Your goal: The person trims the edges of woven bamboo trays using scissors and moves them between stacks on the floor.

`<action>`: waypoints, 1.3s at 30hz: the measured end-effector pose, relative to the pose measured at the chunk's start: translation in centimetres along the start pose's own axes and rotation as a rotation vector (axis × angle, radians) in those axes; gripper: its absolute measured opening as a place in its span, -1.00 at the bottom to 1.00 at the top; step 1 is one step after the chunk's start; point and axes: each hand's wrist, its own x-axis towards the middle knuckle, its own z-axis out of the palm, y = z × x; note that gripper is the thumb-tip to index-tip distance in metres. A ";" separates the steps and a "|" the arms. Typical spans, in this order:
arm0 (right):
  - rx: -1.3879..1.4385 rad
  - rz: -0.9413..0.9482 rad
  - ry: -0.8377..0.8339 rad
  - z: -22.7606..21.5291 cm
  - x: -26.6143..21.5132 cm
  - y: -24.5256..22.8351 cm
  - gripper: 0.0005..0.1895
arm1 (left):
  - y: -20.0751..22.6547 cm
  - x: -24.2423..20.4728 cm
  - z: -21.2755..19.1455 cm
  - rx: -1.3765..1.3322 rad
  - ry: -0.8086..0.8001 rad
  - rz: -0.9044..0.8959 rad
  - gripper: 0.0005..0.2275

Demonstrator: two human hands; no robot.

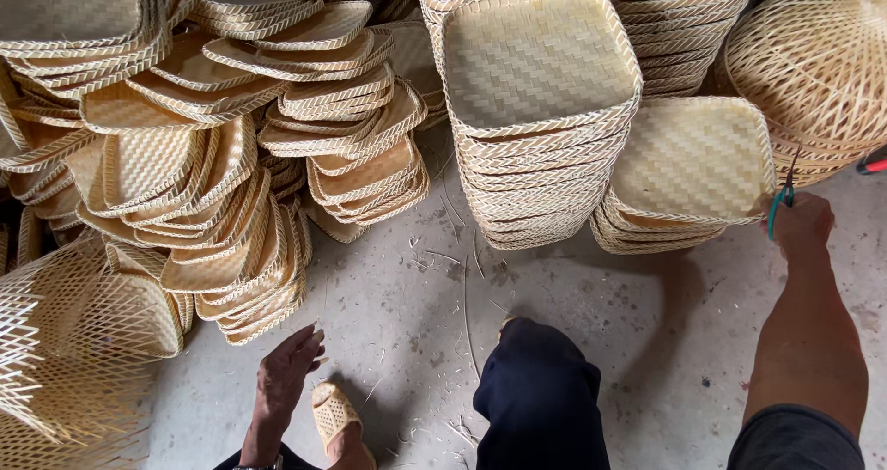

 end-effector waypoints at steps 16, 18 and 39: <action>-0.521 -0.337 0.202 2.0 0.5 1.0 -0.65 | -1.4 1.4 1.9 0.262 -0.111 0.038 -0.57; -0.557 -0.383 0.319 2.3 -0.2 1.3 -0.65 | -0.7 1.2 2.2 0.327 -0.119 0.057 -0.56; -0.240 -1.123 -0.215 3.6 -30.8 -23.2 -0.64 | -7.3 18.4 -11.3 0.635 0.165 0.270 -0.47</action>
